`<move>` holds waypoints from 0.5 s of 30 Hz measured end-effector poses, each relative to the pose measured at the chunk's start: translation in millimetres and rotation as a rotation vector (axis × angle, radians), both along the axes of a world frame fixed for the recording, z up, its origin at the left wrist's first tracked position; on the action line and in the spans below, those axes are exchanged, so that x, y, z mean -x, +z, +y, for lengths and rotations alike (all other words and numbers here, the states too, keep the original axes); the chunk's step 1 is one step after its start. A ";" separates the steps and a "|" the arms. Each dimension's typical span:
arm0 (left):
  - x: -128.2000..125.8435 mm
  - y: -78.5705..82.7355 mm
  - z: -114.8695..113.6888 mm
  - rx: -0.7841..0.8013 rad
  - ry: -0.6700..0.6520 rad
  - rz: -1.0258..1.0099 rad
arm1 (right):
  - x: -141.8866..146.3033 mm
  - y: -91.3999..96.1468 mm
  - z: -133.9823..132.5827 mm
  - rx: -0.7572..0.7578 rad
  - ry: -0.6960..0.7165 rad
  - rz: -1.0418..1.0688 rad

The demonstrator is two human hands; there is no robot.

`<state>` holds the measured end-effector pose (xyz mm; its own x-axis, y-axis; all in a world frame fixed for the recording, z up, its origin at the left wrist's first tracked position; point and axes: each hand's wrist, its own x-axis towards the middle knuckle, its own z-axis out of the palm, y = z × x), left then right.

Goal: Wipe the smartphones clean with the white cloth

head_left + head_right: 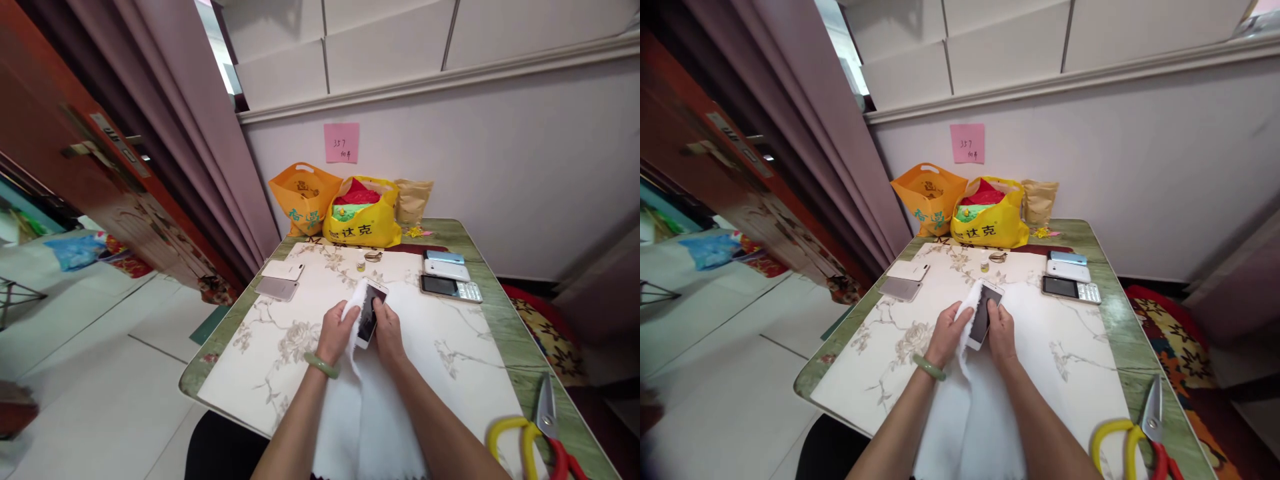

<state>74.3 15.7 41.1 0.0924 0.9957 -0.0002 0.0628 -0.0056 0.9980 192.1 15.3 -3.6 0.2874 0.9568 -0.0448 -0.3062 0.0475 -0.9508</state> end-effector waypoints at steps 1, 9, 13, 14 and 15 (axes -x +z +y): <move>-3.9 -4.0 -3.7 -0.005 0.011 0.007 | -0.8 -0.3 0.5 0.008 -0.043 -0.011; -32.1 -14.9 -24.7 -0.086 0.062 0.020 | -9.4 -7.1 6.2 0.043 -0.350 -0.046; -29.0 -16.7 -23.1 0.009 0.122 -0.112 | -4.3 -8.3 5.5 0.063 -0.333 -0.013; -25.4 -16.4 -21.6 0.054 0.144 -0.149 | -3.8 -8.3 5.0 0.061 -0.304 -0.008; -20.5 -15.2 -19.6 0.095 0.159 -0.182 | -4.3 -8.1 4.8 0.063 -0.277 -0.007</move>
<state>94.8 -3.8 25.9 -0.0582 0.9941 -0.0917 -0.1254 0.0838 0.9886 196.4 20.1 -11.6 0.5381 0.8371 -0.0985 -0.2828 0.0692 -0.9567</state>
